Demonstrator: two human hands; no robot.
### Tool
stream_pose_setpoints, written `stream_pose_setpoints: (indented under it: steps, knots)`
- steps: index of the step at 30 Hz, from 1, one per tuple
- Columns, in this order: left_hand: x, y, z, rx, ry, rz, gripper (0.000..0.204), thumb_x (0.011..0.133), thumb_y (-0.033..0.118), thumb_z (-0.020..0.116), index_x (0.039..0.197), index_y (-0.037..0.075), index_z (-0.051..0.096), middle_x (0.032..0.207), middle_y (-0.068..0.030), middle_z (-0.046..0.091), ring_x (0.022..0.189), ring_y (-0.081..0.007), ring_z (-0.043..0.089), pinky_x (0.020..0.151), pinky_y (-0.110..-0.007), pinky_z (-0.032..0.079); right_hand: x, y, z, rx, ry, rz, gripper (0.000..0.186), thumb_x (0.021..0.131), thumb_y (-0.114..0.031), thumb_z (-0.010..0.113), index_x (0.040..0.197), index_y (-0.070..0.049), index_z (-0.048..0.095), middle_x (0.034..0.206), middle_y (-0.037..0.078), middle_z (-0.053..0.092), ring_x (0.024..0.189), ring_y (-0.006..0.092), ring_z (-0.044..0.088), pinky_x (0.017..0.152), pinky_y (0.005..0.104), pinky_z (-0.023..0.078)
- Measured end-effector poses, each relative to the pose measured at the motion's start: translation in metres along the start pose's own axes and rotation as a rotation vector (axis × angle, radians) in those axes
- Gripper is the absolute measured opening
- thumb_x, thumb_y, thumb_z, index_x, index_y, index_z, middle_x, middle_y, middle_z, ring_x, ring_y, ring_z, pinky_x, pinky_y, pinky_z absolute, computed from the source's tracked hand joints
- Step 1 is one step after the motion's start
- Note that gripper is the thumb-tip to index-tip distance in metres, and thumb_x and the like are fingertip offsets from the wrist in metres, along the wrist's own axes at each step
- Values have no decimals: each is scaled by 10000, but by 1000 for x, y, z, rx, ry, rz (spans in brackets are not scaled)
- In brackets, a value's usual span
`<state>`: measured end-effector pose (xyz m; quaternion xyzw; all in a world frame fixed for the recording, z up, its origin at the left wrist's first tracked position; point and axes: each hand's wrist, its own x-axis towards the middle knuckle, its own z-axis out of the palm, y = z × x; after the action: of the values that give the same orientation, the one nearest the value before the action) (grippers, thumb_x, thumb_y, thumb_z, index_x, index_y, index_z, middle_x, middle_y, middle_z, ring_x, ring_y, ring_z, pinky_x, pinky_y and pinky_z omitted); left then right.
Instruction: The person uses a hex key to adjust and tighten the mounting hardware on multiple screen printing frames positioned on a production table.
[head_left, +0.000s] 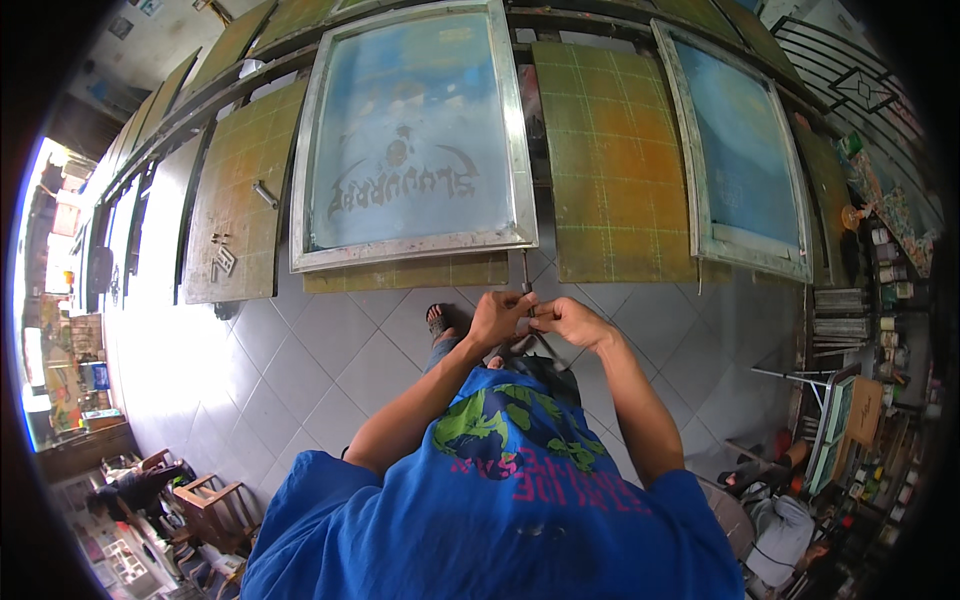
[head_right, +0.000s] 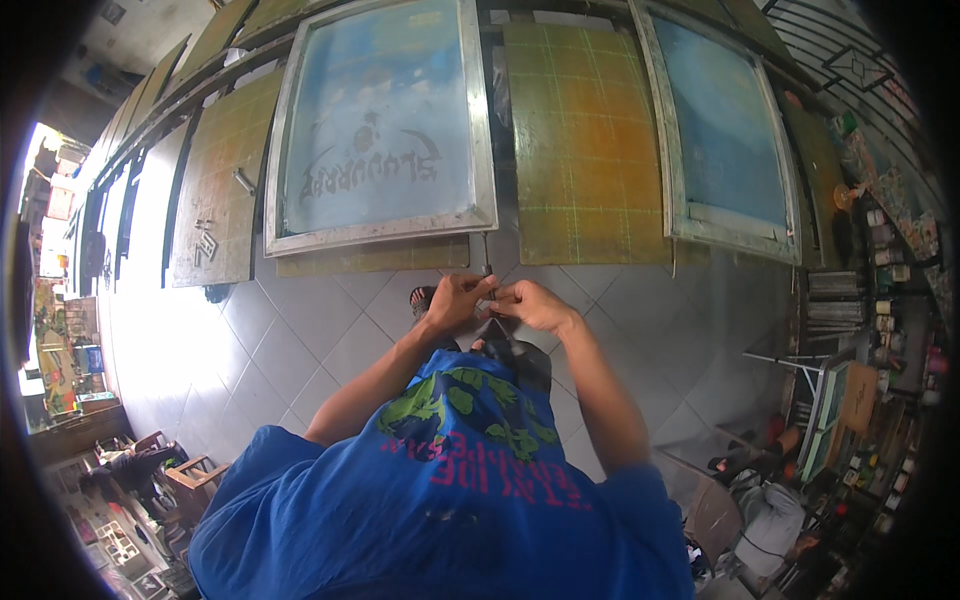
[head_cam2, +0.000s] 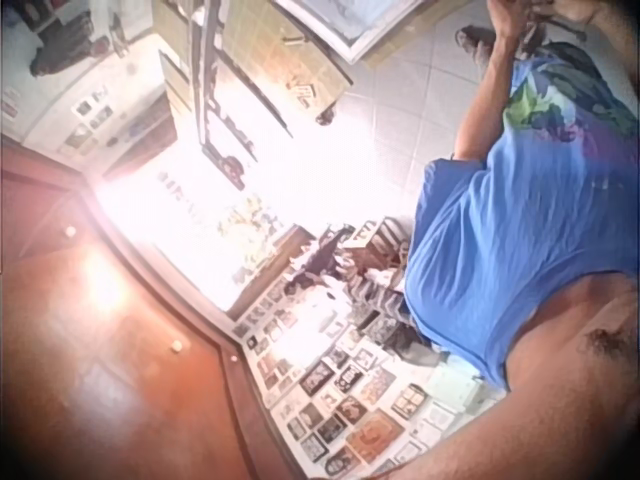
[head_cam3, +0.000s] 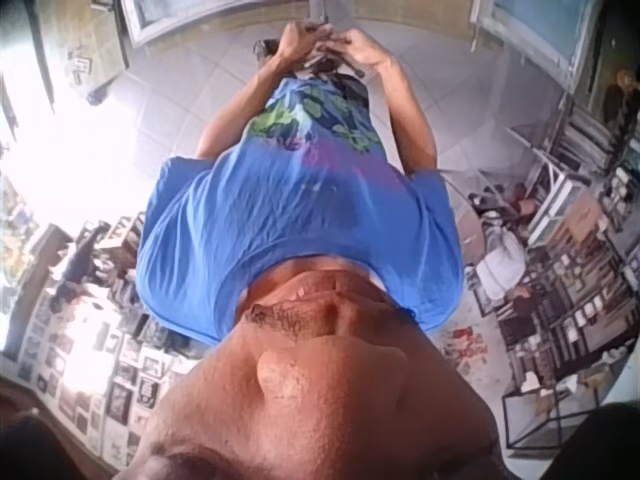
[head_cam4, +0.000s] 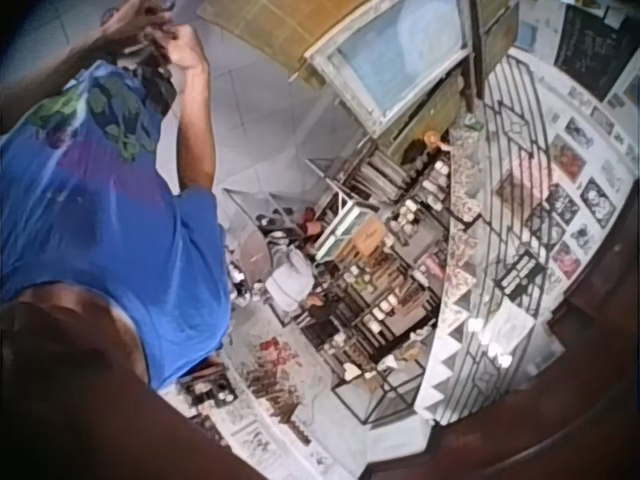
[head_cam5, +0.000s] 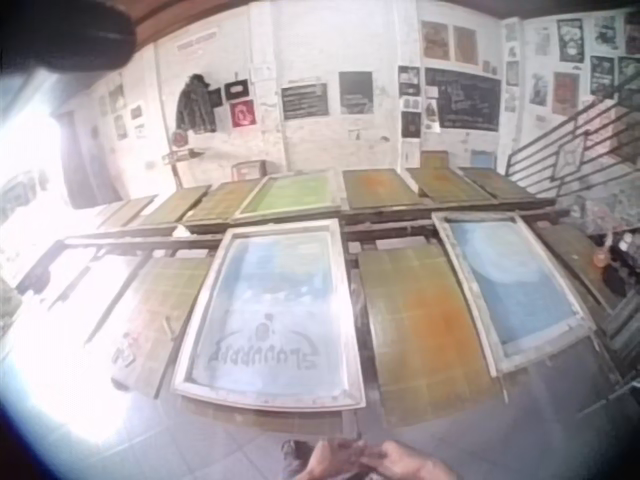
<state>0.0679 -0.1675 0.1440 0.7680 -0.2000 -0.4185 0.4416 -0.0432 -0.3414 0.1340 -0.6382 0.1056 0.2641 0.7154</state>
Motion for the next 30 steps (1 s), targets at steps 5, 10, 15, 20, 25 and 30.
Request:
stream_pose_setpoints:
  steps: [5, 10, 15, 20, 25, 30]
  knots:
    - [8, -20, -4, -264, -203, 41, 465, 1059, 364, 501, 1149, -43, 707, 956, -82, 718, 885, -116, 607, 826, -273, 499, 0, -2, 1, 233, -63, -31, 256, 1021, -143, 575, 1199, 8, 680, 1095, 76, 742, 1021, 108, 655, 936, 252, 479]
    - [14, -31, -8, -266, -213, 72, 473, 1063, 370, 496, 1198, -44, 683, 992, -73, 716, 897, -122, 608, 810, -280, 507, 12, 16, 12, 282, 40, -42, 192, 963, -92, 645, 1115, 13, 698, 1069, 132, 743, 1039, 166, 676, 1015, 295, 457]
    - [8, 3, -22, -7, -220, -18, 508, 994, 409, 611, 1178, -59, 683, 997, -118, 727, 881, -134, 634, 790, -304, 523, 19, 11, 25, 322, 183, -16, 135, 892, -128, 747, 971, -21, 725, 915, 73, 745, 896, 137, 690, 877, 272, 494]
    - [16, -28, -14, 9, -27, 148, 488, 883, 386, 756, 1062, -67, 726, 916, -139, 736, 831, -145, 661, 759, -300, 527, 18, 9, 30, 200, 278, 28, 174, 852, -172, 803, 912, -46, 700, 843, 27, 709, 813, 92, 663, 706, 218, 461]
    - [12, -14, -11, -86, 6, -45, 460, 842, 385, 796, 947, -61, 754, 812, -141, 726, 747, -142, 666, 678, -292, 527, 9, -5, 48, 376, 342, 41, 215, 908, -187, 752, 1025, -19, 685, 919, 37, 697, 791, 89, 652, 694, 205, 477]
    - [-4, 11, -6, -91, 63, -100, 473, 854, 406, 782, 916, -62, 749, 777, -114, 717, 670, -111, 638, 588, -276, 505, 9, 12, 46, 427, 209, -34, 251, 1025, -199, 590, 1130, 12, 675, 994, 39, 693, 842, 104, 655, 784, 246, 513]
